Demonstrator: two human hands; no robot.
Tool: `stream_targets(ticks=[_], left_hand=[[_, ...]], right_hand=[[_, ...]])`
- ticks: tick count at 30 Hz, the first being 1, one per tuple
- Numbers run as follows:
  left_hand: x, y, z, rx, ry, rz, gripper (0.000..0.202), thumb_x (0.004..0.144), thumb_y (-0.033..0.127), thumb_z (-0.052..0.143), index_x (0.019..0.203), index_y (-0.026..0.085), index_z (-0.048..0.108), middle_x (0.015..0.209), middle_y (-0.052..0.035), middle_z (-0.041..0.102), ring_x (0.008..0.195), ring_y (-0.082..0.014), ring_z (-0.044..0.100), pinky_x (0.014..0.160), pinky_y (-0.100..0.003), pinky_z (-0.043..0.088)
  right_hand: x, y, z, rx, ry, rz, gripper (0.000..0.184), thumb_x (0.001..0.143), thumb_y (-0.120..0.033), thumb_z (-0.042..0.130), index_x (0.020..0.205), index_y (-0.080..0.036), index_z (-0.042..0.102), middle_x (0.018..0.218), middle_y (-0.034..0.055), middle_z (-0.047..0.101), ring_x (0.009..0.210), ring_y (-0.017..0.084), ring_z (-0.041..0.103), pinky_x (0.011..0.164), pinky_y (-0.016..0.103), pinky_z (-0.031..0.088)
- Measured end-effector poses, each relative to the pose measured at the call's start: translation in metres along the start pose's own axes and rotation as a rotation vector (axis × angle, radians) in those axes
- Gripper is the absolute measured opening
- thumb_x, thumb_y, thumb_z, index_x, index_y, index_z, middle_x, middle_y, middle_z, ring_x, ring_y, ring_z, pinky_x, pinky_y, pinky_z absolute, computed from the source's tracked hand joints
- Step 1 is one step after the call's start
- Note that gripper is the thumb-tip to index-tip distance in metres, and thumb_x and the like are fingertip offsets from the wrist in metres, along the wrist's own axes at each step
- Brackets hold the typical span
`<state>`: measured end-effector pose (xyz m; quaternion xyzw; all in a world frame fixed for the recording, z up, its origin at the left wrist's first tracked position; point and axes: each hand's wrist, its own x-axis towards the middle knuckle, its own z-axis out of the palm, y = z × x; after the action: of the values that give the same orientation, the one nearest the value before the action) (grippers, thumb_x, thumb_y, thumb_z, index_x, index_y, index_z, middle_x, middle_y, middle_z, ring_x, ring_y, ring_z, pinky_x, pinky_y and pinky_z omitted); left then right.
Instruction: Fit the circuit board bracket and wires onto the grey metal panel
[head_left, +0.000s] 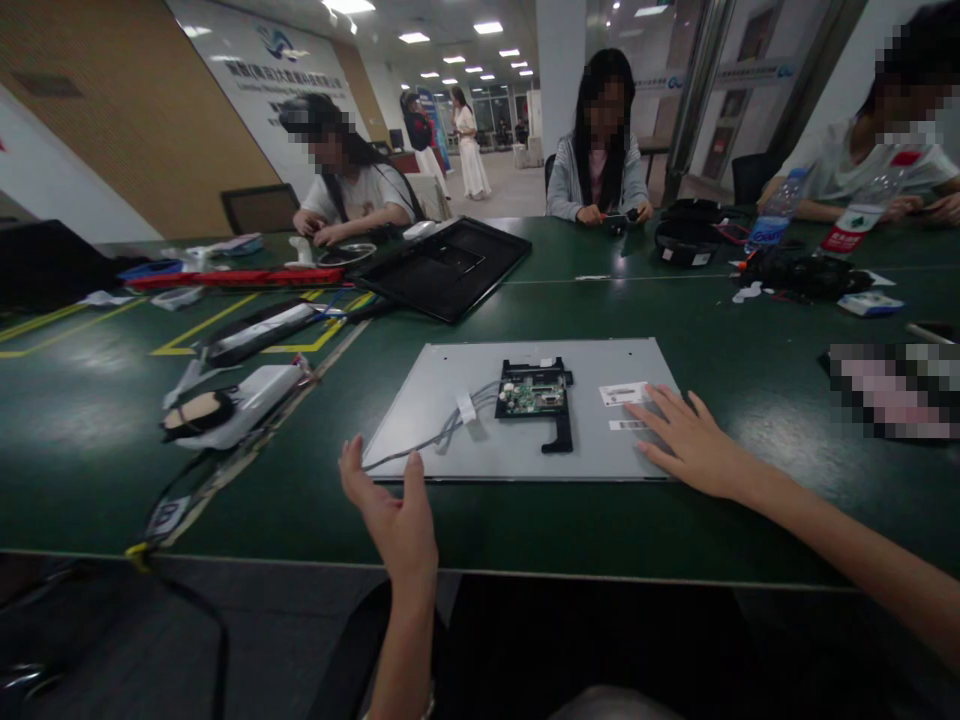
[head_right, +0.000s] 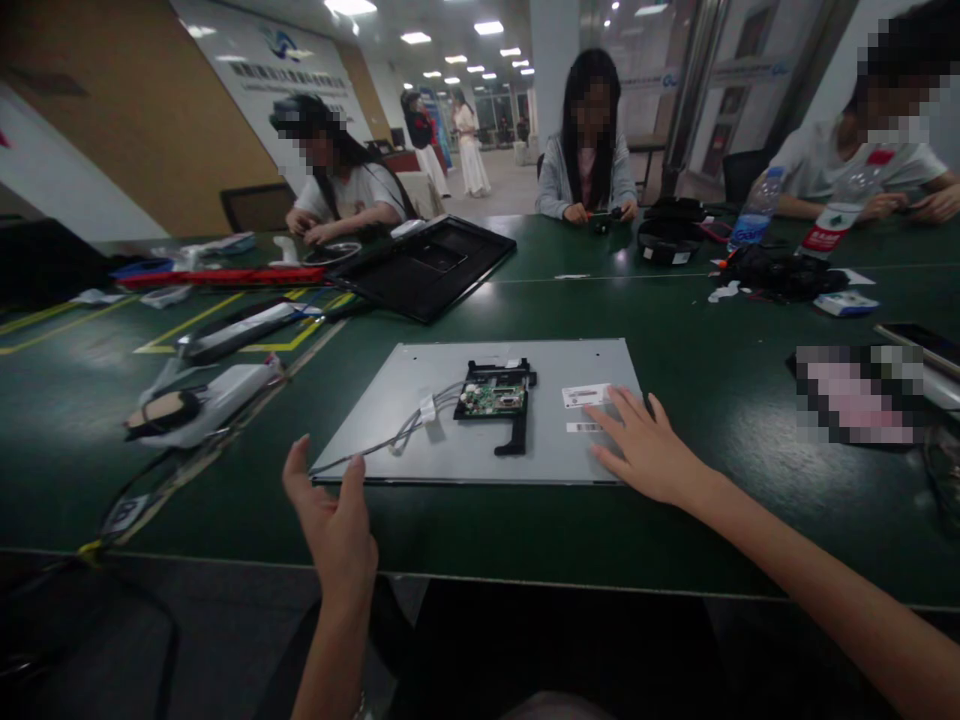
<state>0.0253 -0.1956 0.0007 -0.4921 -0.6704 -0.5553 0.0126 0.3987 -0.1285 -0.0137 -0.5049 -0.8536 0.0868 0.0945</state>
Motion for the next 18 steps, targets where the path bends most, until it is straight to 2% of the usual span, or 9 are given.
stream_targets(ticks=[4,8,18], left_hand=[[0.000,-0.002,0.004,-0.013,-0.003,-0.003,0.062,0.090,0.028,0.053,0.147,0.023,0.029,0.148,-0.0118,0.037,0.144,-0.0269,0.027,0.120,-0.048,0.021],[0.000,-0.006,0.004,0.025,-0.001,-0.002,0.061,0.090,0.026,0.053,0.147,0.026,0.030,0.149,-0.0091,0.037,0.143,-0.0244,0.029,0.120,-0.045,0.020],[-0.001,-0.004,0.004,-0.021,-0.036,-0.048,0.061,0.089,0.025,0.052,0.147,0.027,0.031,0.151,-0.0088,0.035,0.143,-0.0249,0.030,0.120,-0.043,0.019]], right_hand=[[0.019,-0.019,0.000,-0.016,-0.043,-0.037,0.065,0.097,-0.059,0.029,0.153,-0.027,0.027,0.163,0.0099,0.016,0.148,0.035,0.014,0.115,0.064,0.008],[0.038,-0.038,-0.001,-0.003,-0.083,-0.075,0.068,0.097,-0.061,0.023,0.154,-0.023,0.025,0.163,0.0116,0.014,0.148,0.034,0.011,0.115,0.064,0.008],[0.080,-0.080,0.002,0.071,-0.128,-0.093,0.070,0.097,-0.059,0.025,0.154,-0.018,0.027,0.163,0.0136,0.014,0.148,0.036,0.007,0.115,0.063,0.008]])
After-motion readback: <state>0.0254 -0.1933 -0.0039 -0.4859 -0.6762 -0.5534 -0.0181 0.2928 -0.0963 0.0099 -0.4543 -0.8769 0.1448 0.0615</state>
